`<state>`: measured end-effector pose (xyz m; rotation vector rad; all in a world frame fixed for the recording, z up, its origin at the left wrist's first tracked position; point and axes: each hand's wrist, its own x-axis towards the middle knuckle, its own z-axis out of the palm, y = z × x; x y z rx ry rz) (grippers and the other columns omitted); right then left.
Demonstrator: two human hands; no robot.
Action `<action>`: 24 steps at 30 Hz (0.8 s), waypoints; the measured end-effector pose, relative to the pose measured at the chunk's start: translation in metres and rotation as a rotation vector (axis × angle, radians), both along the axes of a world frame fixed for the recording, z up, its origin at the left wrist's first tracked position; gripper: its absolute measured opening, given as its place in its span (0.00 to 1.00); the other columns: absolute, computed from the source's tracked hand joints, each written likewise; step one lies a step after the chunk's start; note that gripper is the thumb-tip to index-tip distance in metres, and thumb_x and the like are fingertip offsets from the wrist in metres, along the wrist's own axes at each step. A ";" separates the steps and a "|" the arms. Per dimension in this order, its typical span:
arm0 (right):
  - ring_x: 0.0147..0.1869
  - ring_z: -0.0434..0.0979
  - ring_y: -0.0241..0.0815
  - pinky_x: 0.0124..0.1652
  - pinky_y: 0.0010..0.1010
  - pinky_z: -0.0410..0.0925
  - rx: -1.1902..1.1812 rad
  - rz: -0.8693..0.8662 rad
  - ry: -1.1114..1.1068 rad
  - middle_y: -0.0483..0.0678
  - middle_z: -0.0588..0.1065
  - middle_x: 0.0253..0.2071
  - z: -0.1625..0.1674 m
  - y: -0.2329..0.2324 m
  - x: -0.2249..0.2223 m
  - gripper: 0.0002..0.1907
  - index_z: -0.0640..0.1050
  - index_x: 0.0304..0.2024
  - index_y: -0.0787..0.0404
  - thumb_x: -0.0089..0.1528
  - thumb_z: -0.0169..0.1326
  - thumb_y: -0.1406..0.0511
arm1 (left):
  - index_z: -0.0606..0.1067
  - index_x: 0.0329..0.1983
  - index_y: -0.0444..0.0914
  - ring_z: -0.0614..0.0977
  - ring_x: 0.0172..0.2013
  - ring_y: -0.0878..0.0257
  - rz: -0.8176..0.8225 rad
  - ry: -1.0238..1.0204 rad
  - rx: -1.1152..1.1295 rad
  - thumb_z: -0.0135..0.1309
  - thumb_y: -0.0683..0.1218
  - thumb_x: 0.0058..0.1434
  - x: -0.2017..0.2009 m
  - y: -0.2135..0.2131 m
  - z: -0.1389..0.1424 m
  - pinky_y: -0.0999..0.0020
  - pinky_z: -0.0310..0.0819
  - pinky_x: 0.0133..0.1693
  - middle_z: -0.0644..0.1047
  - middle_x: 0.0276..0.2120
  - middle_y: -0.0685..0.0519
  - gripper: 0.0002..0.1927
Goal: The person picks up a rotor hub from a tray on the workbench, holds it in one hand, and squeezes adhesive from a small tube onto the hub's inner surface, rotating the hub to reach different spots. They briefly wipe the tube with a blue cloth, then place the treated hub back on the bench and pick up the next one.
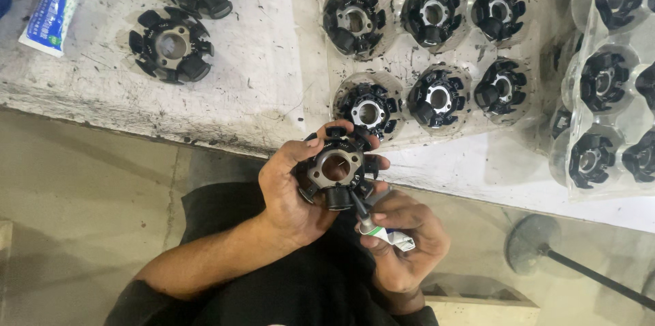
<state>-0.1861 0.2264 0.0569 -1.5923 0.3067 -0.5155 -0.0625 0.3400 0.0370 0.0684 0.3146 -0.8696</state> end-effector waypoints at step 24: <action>0.40 0.77 0.43 0.43 0.31 0.73 0.098 -0.052 -0.058 0.54 0.76 0.36 -0.009 -0.027 -0.020 0.12 0.74 0.42 0.68 0.61 0.64 0.71 | 0.73 0.49 0.37 0.86 0.37 0.53 0.107 -0.635 0.443 0.50 0.55 0.66 0.156 -0.107 -0.027 0.56 0.85 0.34 0.82 0.41 0.43 0.18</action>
